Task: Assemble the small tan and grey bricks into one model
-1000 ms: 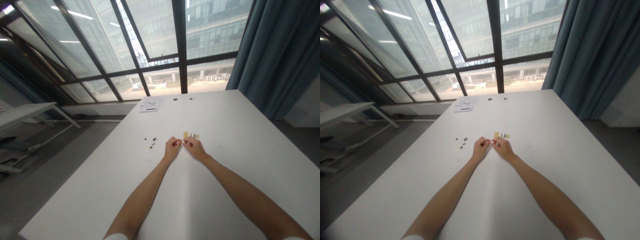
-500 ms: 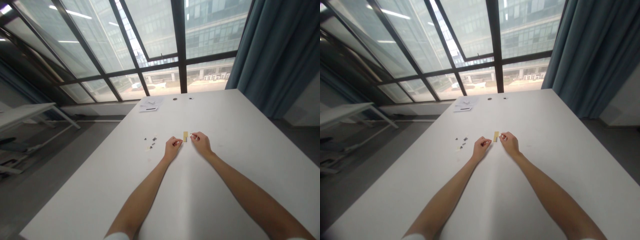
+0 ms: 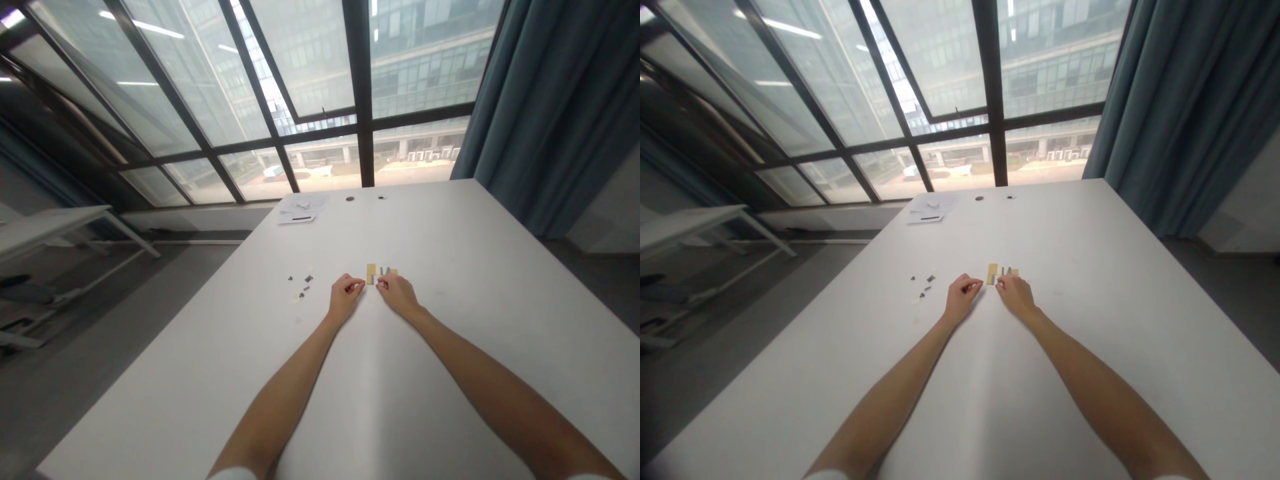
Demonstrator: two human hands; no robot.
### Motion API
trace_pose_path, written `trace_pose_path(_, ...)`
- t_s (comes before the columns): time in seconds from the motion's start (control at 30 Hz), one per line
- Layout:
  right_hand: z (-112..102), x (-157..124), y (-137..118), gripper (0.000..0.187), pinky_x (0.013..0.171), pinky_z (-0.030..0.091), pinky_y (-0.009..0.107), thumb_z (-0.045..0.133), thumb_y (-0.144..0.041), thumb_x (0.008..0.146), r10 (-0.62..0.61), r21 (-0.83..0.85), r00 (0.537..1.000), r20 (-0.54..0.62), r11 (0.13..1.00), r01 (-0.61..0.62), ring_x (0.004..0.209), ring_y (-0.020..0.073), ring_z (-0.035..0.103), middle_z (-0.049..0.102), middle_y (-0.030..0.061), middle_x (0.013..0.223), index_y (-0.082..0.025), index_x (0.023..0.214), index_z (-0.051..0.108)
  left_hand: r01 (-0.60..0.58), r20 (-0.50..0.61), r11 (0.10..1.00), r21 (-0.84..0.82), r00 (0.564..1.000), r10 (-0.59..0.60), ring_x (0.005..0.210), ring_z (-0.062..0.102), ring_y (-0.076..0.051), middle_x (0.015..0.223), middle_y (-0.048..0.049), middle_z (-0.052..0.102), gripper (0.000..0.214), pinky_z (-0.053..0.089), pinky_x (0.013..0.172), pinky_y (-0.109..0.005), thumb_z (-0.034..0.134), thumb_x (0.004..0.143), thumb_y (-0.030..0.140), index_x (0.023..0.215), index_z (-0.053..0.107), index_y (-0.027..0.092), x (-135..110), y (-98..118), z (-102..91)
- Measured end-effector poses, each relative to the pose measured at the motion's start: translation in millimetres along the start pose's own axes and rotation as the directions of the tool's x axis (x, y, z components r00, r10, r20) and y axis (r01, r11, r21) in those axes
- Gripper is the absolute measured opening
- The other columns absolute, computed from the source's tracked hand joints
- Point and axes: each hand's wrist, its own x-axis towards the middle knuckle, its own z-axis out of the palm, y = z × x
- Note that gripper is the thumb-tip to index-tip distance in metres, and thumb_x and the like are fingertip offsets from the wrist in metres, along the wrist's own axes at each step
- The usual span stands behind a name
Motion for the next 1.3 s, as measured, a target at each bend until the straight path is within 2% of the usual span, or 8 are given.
trace_pose_path(0.17, 0.4, -1.6, -4.2, 0.023, 0.078, 0.043, 0.027, 0.058, -0.031, 0.096, 0.039, -0.047, 0.999, 0.012, 0.998, -0.038, 0.095, 0.0198, 0.067, 0.075, 0.0069, 0.103, -0.021, 0.108, 0.075, -0.005, 0.000, 1.000, 0.002, 1.000, 0.005, 0.061, 0.045, -0.012, 0.066, 0.0015, 0.050, 0.017, 0.035, 0.060, -0.026, 0.070, 0.085, 0.034, 0.084, 0.079, 0.019, 1.0, 0.2, 0.3)
trace_pose_path(0.43, -1.6, -4.5, -9.4, 0.024, 0.079, 0.045, 0.027, 0.056, -0.033, 0.098, 0.073, -0.074, 0.997, 0.017, 0.995, -0.071, 0.095, 0.0201, 0.068, 0.074, 0.0083, 0.101, -0.020, 0.103, 0.075, -0.009, 0.006, 1.000, 0.019, 1.000, 0.009, 0.062, 0.045, -0.012, 0.067, 0.0016, 0.050, 0.017, 0.036, 0.061, -0.026, 0.069, 0.086, 0.033, 0.085, 0.079, 0.019, 1.3, 1.3, 0.1)
trace_pose_path(0.7, -1.3, -3.6, -11.2, 0.029, 0.080, 0.045, 0.027, 0.050, -0.035, 0.100, 0.081, -0.104, 0.996, 0.035, 0.992, -0.077, 0.096, 0.0203, 0.068, 0.074, 0.0091, 0.102, -0.021, 0.101, 0.076, 0.000, 0.008, 1.000, 0.010, 1.000, 0.000, 0.062, 0.045, -0.012, 0.067, 0.0017, 0.049, 0.016, 0.036, 0.061, -0.026, 0.070, 0.085, 0.033, 0.085, 0.079, 0.020, 1.1, 1.7, 0.6)
trace_pose_path(1.3, -3.0, -2.8, -13.2, 0.027, 0.081, 0.045, 0.027, 0.052, -0.034, 0.100, 0.072, -0.088, 0.997, 0.024, 0.994, -0.070, 0.096, 0.0195, 0.067, 0.074, 0.0080, 0.104, -0.021, 0.100, 0.076, 0.009, 0.011, 1.000, 0.009, 1.000, -0.009, 0.061, 0.044, -0.012, 0.066, 0.0016, 0.049, 0.019, 0.035, 0.060, -0.026, 0.070, 0.085, 0.036, 0.084, 0.079, 0.020, 1.4, 5.7, -0.2)
